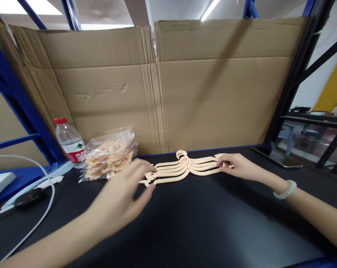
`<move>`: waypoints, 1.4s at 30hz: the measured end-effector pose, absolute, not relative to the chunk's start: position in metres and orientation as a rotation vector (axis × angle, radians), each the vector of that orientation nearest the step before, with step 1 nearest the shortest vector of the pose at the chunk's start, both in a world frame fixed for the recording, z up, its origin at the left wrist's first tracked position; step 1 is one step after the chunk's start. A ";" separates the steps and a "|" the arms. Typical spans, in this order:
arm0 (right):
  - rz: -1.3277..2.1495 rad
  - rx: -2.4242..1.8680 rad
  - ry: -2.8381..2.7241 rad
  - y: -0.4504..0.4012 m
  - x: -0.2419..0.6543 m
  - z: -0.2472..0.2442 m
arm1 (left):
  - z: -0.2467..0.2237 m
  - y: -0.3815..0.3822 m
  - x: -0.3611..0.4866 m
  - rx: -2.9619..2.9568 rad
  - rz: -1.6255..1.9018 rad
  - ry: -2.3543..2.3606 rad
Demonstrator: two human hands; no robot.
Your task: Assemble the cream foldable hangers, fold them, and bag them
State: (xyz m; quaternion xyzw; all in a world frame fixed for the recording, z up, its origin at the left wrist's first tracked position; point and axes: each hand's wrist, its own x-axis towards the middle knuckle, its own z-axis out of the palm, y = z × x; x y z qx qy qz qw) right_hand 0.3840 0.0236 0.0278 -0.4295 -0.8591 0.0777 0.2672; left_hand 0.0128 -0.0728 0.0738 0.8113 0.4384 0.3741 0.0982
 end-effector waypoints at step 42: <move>-0.827 -0.845 -2.209 -0.014 0.341 0.022 | 0.016 -0.057 0.010 1.498 1.221 1.311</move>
